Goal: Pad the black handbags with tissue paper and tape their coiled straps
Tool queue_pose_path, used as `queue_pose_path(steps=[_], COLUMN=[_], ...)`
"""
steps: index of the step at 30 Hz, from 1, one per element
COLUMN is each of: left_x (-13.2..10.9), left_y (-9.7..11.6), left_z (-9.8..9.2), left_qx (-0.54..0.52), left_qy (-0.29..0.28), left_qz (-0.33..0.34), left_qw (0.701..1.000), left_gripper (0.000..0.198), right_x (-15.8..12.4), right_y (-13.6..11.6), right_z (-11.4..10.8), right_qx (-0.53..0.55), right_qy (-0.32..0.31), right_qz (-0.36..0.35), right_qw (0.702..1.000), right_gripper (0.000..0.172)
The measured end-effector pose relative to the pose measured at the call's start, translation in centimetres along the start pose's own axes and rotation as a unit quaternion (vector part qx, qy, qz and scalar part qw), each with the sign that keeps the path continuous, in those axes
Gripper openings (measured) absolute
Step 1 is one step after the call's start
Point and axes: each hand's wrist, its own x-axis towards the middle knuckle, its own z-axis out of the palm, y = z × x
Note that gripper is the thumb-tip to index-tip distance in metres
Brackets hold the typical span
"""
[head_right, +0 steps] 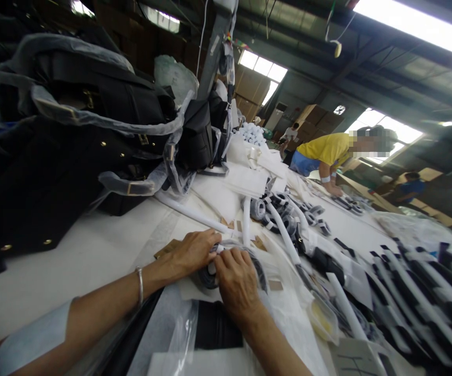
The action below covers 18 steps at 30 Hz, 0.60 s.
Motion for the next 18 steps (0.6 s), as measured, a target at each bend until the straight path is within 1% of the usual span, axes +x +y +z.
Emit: queue_pose_path(steps=[3,5,6,9,11,12,13,14,15,16,18], left_x=[0.3,0.5,0.6,0.7,0.6,0.5,0.4,0.3,0.2,0.1,0.1], left_y=[-0.5,-1.0,-1.2,-1.6,-1.6,-1.6,-1.5,-1.4,-1.3,-1.3,-1.2], left_z=[0.4,0.7,0.8,1.1,1.4,1.5,1.6,1.7,1.8,1.9,2.0], left_qx=[-0.011,-0.017,-0.019,-0.021,-0.024,-0.025,-0.027,-0.027,-0.027,-0.027,-0.029], left_qy=[-0.003,-0.007,-0.010,-0.022,-0.030,-0.033,-0.035,-0.035,-0.033,-0.031,-0.028], left_qz=[-0.011,-0.022,-0.029,-0.039,-0.034,-0.029,-0.024,-0.020,-0.017,-0.013,-0.004], left_qw=[1.000,1.000,0.999,0.999,0.999,0.999,0.999,0.999,0.999,0.999,0.999], left_gripper=[0.023,0.022,0.020,0.014,0.015,0.017,0.018,0.018,0.016,0.012,0.007], right_x=[1.2,1.6,1.7,1.7,1.8,1.8,1.9,1.9,2.0,2.1,2.3], right_y=[0.5,0.9,1.1,1.5,1.7,1.7,1.7,1.8,1.8,2.0,2.7], right_z=[0.7,1.3,1.6,2.4,2.7,2.8,2.7,2.7,2.6,2.4,1.8], right_qx=[-0.002,-0.004,-0.008,-0.005,0.046,0.094,0.156,0.228,0.300,0.362,0.454], right_qy=[0.031,0.026,0.017,-0.019,-0.058,-0.079,-0.098,-0.116,-0.134,-0.153,-0.202], right_qz=[-0.021,-0.023,-0.012,0.060,0.153,0.210,0.268,0.318,0.350,0.364,0.349], right_qw=[0.999,0.999,1.000,0.998,0.985,0.970,0.946,0.913,0.877,0.844,0.795], right_gripper=[0.019,0.019,0.018,0.008,0.011,0.012,0.012,0.010,0.009,0.007,0.010])
